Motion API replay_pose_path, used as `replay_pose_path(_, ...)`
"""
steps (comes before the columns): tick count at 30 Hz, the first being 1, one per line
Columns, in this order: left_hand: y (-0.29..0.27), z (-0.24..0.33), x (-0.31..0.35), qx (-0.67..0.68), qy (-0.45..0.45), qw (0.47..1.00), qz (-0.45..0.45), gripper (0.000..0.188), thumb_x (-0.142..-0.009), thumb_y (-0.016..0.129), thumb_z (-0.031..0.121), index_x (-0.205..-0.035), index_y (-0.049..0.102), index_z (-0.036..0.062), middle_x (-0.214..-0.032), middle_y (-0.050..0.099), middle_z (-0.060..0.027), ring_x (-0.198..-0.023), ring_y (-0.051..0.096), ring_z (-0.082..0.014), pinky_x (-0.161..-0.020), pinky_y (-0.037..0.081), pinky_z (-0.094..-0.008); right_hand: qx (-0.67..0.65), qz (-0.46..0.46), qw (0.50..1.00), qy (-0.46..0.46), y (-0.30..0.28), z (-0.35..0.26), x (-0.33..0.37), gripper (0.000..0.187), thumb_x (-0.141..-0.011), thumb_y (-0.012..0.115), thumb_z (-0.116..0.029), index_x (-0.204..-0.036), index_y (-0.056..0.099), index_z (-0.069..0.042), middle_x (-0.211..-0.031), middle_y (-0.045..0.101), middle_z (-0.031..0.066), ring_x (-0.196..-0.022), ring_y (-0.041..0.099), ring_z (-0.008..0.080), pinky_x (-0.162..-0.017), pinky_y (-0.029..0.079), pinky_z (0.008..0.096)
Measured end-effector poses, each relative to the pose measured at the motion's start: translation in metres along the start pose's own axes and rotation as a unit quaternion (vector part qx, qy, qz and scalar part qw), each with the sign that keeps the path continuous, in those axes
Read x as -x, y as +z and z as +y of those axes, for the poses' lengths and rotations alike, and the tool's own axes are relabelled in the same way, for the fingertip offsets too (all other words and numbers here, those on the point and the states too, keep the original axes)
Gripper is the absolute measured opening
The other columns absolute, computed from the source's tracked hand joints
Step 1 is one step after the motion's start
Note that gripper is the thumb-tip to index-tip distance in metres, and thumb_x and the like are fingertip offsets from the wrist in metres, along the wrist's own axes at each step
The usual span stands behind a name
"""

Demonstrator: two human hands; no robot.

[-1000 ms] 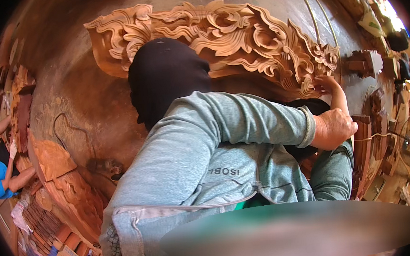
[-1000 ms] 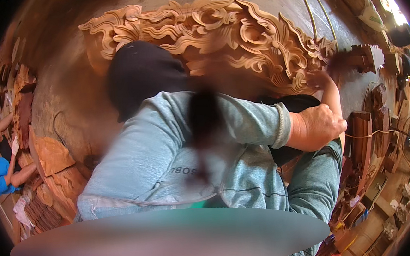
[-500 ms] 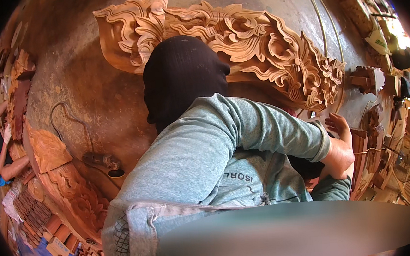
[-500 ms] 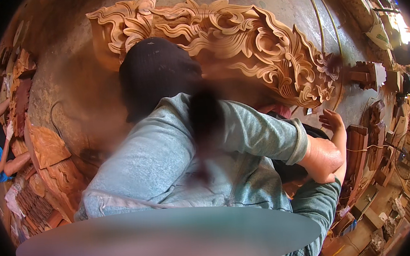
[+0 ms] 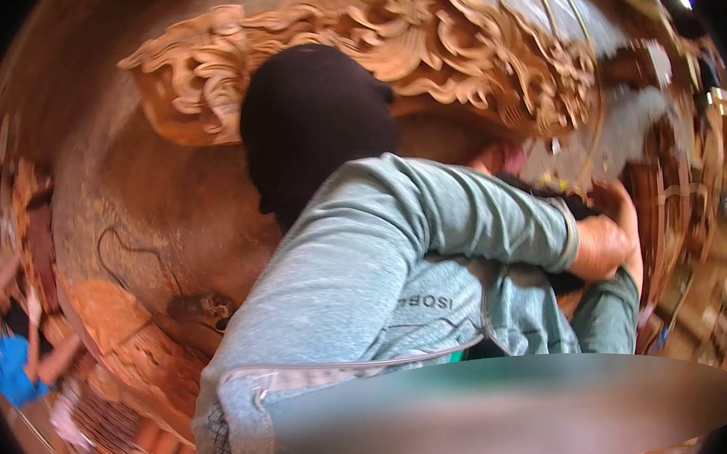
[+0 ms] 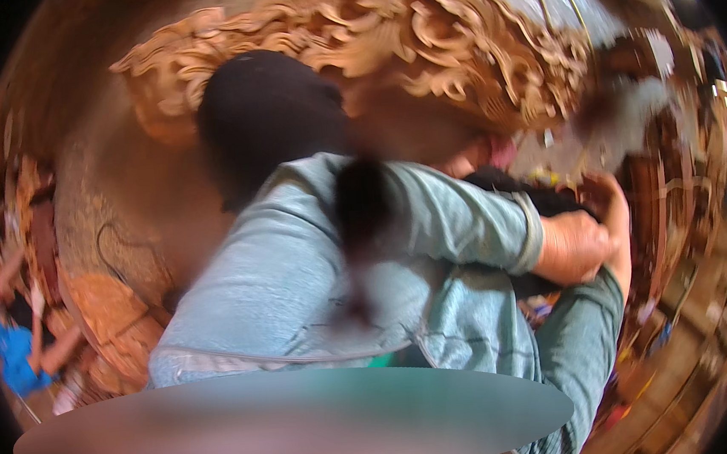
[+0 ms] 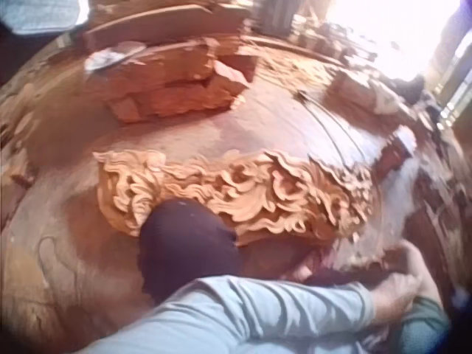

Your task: The person sits on the floor and assembles a large, ornate wooden carving by applying glue and attaching pre-carved wooden pieces. They repeatedly apply glue from a bottle and press the pieces into place on a large wooden base.

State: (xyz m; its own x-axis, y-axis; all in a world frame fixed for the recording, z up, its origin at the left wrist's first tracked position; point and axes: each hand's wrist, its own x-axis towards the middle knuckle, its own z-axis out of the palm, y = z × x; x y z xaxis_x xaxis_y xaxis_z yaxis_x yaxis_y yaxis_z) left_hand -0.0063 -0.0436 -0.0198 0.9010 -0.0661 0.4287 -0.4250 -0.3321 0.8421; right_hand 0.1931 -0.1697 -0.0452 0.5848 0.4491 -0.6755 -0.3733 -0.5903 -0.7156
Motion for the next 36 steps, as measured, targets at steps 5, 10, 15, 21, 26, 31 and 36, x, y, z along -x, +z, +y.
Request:
replay_pose_path(5,0.006,0.024,0.0,0.001,0.067,0.998,0.022,0.024,-0.075,0.063,0.019,-0.089,0.066,-0.0003,-0.084,0.07,-0.0224,-0.081,0.07,-0.0364,-0.07,0.056,-0.044,0.242,-0.045,0.969,-0.021,-0.14,0.015,-0.065,0.04,-0.094,0.06,-0.034,-0.126,0.059,-0.012,-0.111,0.068,0.0085,-0.101,0.062,0.0203,-0.085,0.046,0.031)
replay_pose_path(10,-0.012,0.008,0.023,0.054,-0.058,0.993,-0.087,0.024,-0.086,0.06,0.024,-0.096,0.065,0.0025,-0.089,0.068,-0.02,-0.088,0.067,-0.0351,-0.078,0.053,-0.0444,0.149,0.019,0.987,0.063,-0.068,0.003,-0.092,0.054,-0.096,0.058,-0.039,-0.141,0.044,-0.012,-0.129,0.061,0.0143,-0.116,0.059,0.026,-0.094,0.048,0.0382)
replay_pose_path(15,-0.026,0.027,0.026,0.117,-0.057,0.959,-0.251,0.032,-0.087,0.062,0.029,-0.101,0.068,0.0016,-0.092,0.07,-0.0159,-0.087,0.068,-0.0308,-0.081,0.053,-0.0396,0.243,0.022,0.969,0.039,-0.057,-0.005,-0.119,0.048,-0.095,0.06,-0.043,-0.13,0.055,-0.011,-0.113,0.069,0.0086,-0.097,0.067,0.0183,-0.078,0.053,0.0305)
replay_pose_path(21,-0.024,0.021,0.029,0.149,-0.073,0.966,-0.199,0.024,-0.083,0.063,0.023,-0.095,0.07,0.0037,-0.09,0.07,-0.0162,-0.086,0.069,-0.0296,-0.077,0.053,-0.0387,0.302,-0.048,0.951,-0.04,-0.063,-0.03,-0.158,0.041,-0.095,0.06,-0.04,-0.126,0.059,-0.012,-0.094,0.071,0.005,-0.072,0.062,0.0125,-0.06,0.05,0.0268)
replay_pose_path(26,-0.016,0.008,0.025,-0.039,-0.018,0.975,-0.216,0.021,-0.079,0.063,0.025,-0.087,0.071,0.0074,-0.085,0.07,-0.0156,-0.084,0.067,-0.0333,-0.076,0.053,-0.0439,0.289,-0.082,0.948,-0.103,-0.047,-0.031,-0.152,0.044,-0.095,0.062,-0.034,-0.133,0.056,-0.012,-0.097,0.07,0.0056,-0.081,0.066,0.0146,-0.065,0.052,0.0285)
replay_pose_path(31,-0.092,-0.008,0.02,-0.116,-0.083,0.958,-0.248,0.028,-0.083,0.06,0.03,-0.085,0.077,0.0074,-0.083,0.072,-0.0126,-0.086,0.068,-0.0314,-0.079,0.053,-0.0418,0.376,-0.11,0.916,-0.086,0.005,-0.05,-0.126,0.044,-0.096,0.059,-0.019,-0.139,0.052,-0.01,-0.102,0.07,0.0052,-0.087,0.066,0.0138,-0.071,0.051,0.027)
replay_pose_path(36,-0.2,-0.02,0.062,-0.27,-0.131,0.884,-0.36,0.029,-0.084,0.061,0.034,-0.082,0.078,0.0096,-0.083,0.072,-0.0112,-0.084,0.067,-0.03,-0.078,0.053,-0.041,0.365,-0.104,0.924,-0.053,0.013,-0.067,-0.1,0.045,-0.097,0.058,-0.02,-0.14,0.05,-0.008,-0.102,0.07,0.0064,-0.087,0.066,0.0128,-0.073,0.051,0.0257)
